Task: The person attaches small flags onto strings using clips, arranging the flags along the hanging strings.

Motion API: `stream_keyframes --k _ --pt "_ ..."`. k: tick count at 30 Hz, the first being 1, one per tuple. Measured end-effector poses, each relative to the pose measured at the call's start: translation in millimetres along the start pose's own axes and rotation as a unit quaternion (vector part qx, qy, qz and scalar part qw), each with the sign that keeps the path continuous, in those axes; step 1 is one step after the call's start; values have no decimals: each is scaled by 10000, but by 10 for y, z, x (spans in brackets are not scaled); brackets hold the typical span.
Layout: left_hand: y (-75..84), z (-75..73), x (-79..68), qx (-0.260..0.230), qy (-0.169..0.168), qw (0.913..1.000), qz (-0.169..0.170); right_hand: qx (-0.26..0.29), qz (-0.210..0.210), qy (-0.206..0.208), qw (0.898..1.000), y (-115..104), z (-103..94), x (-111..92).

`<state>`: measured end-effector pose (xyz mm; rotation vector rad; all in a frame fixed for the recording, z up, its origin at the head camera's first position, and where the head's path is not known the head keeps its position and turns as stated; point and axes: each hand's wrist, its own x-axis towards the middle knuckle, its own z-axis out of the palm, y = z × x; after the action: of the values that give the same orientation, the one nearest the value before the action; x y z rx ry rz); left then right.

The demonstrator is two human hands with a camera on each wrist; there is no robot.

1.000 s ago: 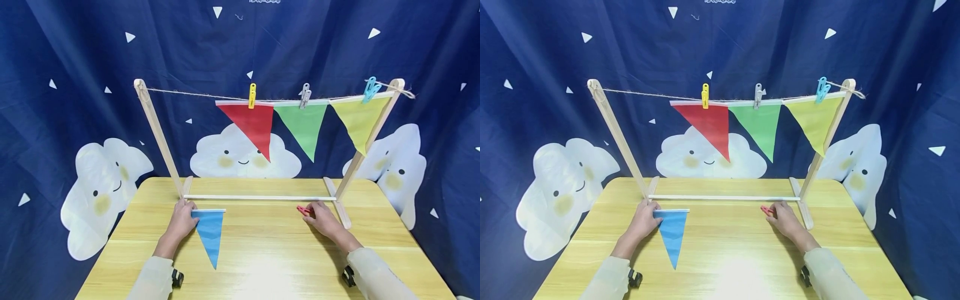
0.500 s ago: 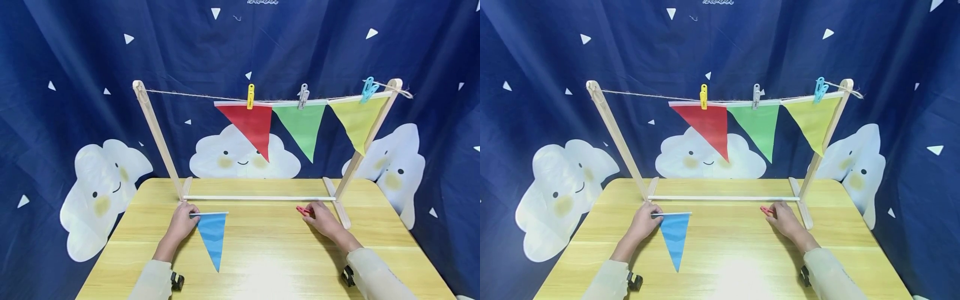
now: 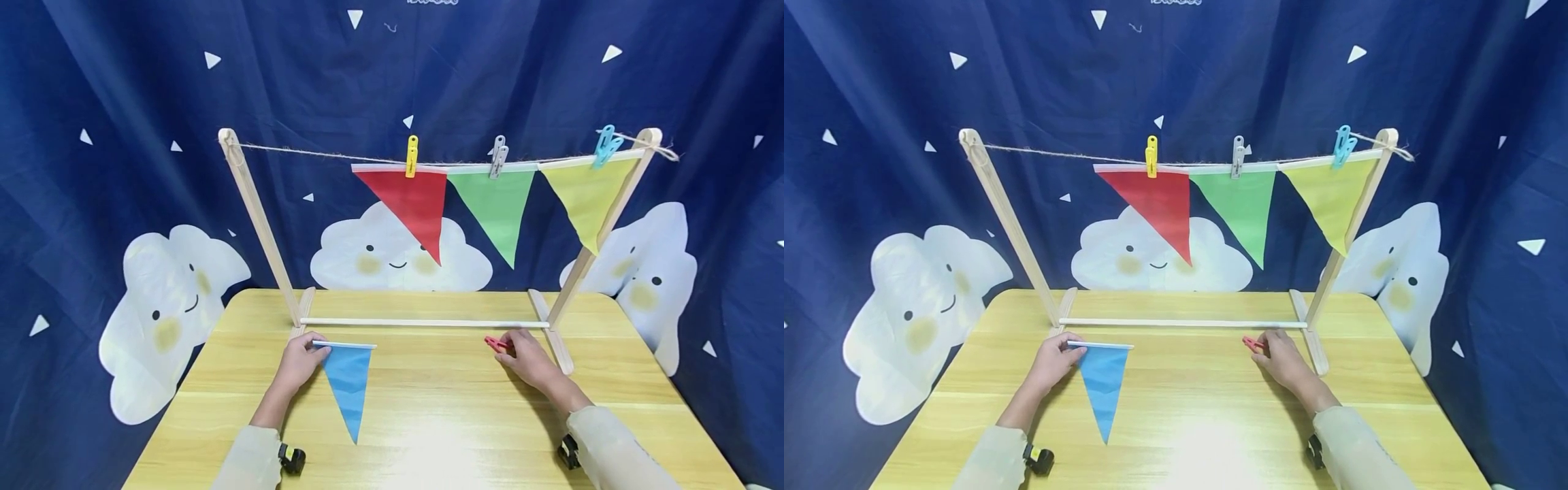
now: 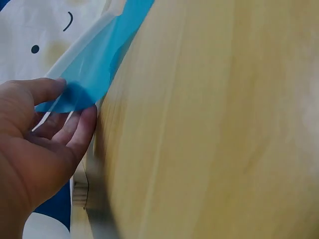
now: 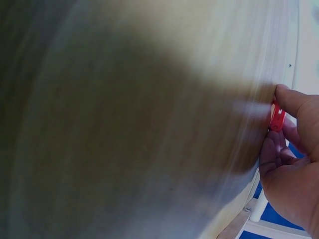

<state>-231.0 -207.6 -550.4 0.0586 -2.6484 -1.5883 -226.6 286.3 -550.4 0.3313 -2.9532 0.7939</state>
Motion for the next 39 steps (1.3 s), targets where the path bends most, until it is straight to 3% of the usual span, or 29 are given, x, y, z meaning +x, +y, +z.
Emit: stream_keyframes --k 6,10,24,36,39 --pt "33 29 2 -895 18 9953 -356 -1 -8 34 10000 -5 -1 18" --pt "17 49 0 -1079 49 9923 -607 -25 -63 42 10000 -12 -2 21" --pt "5 105 -2 -1131 471 9884 -900 -203 -370 127 9990 -19 0 15" --pt "7 140 -34 -927 495 9903 -908 -95 -577 101 9982 -41 -14 7" --pt "6 144 -47 -1061 477 9890 -911 70 -664 107 9977 -86 -11 7"
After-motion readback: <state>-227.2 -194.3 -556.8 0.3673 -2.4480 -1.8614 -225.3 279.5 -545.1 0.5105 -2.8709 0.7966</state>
